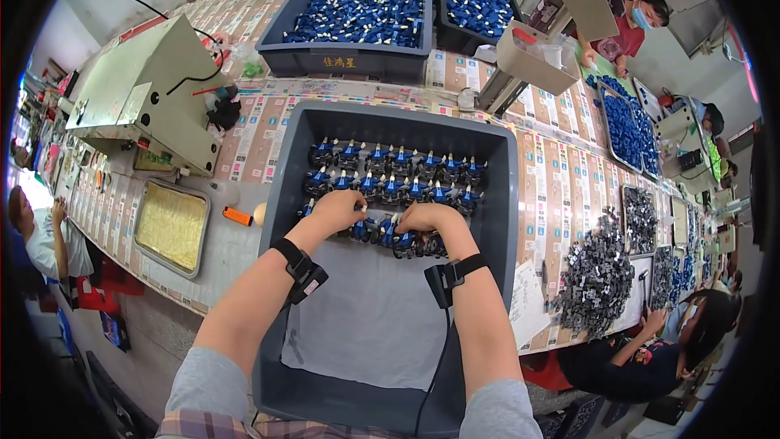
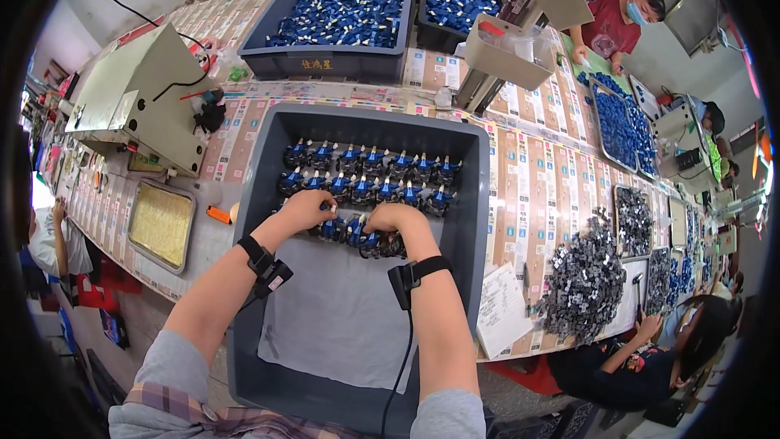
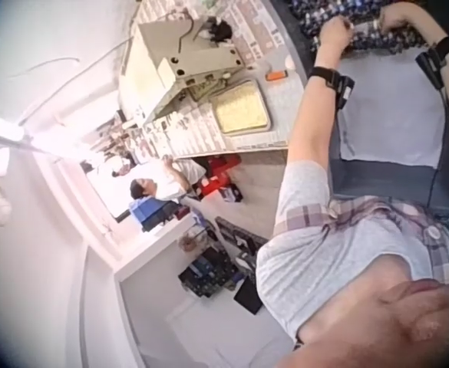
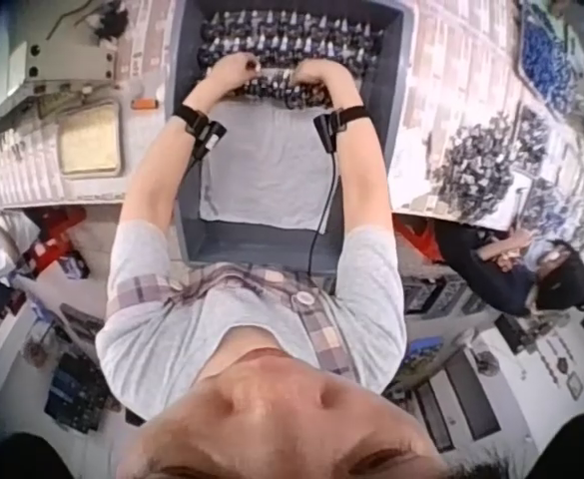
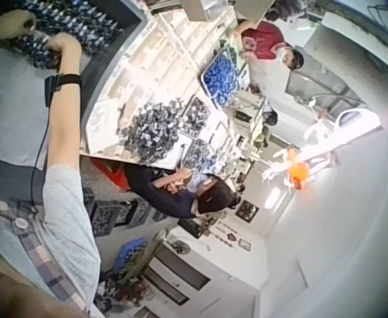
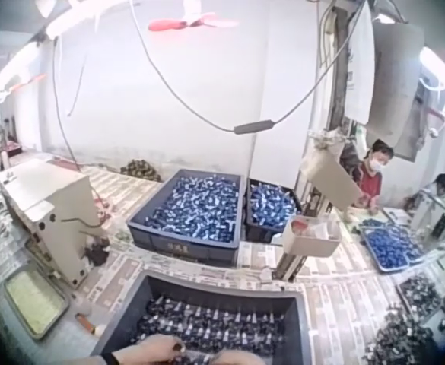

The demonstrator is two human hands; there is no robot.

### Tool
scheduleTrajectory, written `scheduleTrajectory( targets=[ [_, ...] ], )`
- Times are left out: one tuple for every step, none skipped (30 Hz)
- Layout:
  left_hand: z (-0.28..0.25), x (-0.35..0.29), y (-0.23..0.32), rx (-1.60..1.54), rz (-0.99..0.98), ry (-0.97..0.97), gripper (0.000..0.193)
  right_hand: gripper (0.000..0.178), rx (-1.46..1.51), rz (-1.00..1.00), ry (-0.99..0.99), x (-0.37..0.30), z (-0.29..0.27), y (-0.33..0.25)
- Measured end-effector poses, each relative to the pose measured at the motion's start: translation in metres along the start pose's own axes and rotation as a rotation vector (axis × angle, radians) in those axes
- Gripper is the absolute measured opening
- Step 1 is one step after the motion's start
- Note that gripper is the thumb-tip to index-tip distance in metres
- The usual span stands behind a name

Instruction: Assembling small blue and white plastic components, applying glue, and organizing them into a tray.

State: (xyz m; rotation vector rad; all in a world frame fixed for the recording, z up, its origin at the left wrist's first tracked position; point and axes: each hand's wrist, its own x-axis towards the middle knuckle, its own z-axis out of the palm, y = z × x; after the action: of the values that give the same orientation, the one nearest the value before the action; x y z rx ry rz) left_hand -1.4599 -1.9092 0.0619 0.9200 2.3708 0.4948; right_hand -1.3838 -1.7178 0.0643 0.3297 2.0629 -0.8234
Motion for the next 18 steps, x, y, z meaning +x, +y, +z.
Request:
scheduleTrajectory(
  targets=[
    [0.002, -0.001, -0.001, 0.000, -0.005, -0.001, 0.025, 0.036, -0.028, 0.007, -0.051, 0.002, 0.001, -0.001],
    [0.006, -0.002, -0.002, 0.024, 0.064, 0.075, 0.024, 0.036, -0.028, 0.004, -0.055, 0.005, -0.001, -0.003],
    [0.009, -0.004, -0.003, 0.048, 0.132, 0.152, 0.022, 0.038, -0.051, 0.040, -0.054, 0.007, -0.003, -0.005],
    [0.010, -0.006, 0.000, 0.049, 0.130, 0.153, 0.022, 0.039, -0.074, 0.076, -0.051, 0.008, -0.005, -0.007],
    [0.011, -0.009, 0.003, 0.081, 0.127, 0.193, 0.023, 0.039, -0.074, 0.074, -0.051, 0.009, -0.004, -0.008],
    [0.011, -0.012, 0.006, 0.112, 0.123, 0.233, 0.023, 0.038, -0.143, 0.079, -0.005, 0.011, -0.002, -0.010],
    [0.011, -0.015, 0.007, 0.114, 0.120, 0.233, 0.023, 0.037, -0.211, 0.082, 0.038, 0.012, 0.000, -0.012],
    [0.010, -0.018, 0.008, 0.149, 0.140, 0.290, 0.025, 0.036, -0.279, 0.085, 0.083, 0.013, 0.002, -0.014],
    [0.009, -0.021, 0.010, 0.184, 0.161, 0.348, 0.027, 0.036, -0.279, 0.083, 0.083, 0.012, 0.003, -0.015],
    [0.007, -0.026, 0.011, 0.183, 0.160, 0.347, 0.027, 0.035, -0.356, 0.107, 0.114, 0.009, 0.003, -0.019],
    [0.006, -0.032, 0.012, 0.176, 0.171, 0.332, 0.029, 0.034, -0.432, 0.131, 0.145, 0.007, 0.003, -0.022],
    [0.007, -0.036, 0.012, 0.169, 0.183, 0.317, 0.031, 0.034, -0.433, 0.132, 0.144, 0.006, 0.002, -0.022],
    [0.008, -0.040, 0.011, 0.171, 0.183, 0.321, 0.031, 0.036, -0.428, 0.143, 0.091, 0.003, -0.003, -0.023],
    [0.013, -0.045, 0.008, 0.212, 0.209, 0.296, 0.032, 0.037, -0.424, 0.154, 0.037, 0.001, -0.006, -0.022],
    [0.016, -0.048, 0.006, 0.252, 0.235, 0.271, 0.034, 0.038, -0.415, 0.133, 0.045, 0.003, -0.004, -0.018],
    [0.019, -0.049, 0.006, 0.252, 0.235, 0.275, 0.034, 0.038, -0.418, 0.133, 0.047, 0.003, -0.005, -0.020],
    [0.021, -0.050, 0.005, 0.246, 0.219, 0.303, 0.034, 0.038, -0.432, 0.127, 0.039, 0.003, -0.005, -0.023],
    [0.022, -0.049, 0.005, 0.239, 0.203, 0.330, 0.035, 0.038, -0.446, 0.122, 0.030, 0.004, -0.005, -0.026]
  ],
)
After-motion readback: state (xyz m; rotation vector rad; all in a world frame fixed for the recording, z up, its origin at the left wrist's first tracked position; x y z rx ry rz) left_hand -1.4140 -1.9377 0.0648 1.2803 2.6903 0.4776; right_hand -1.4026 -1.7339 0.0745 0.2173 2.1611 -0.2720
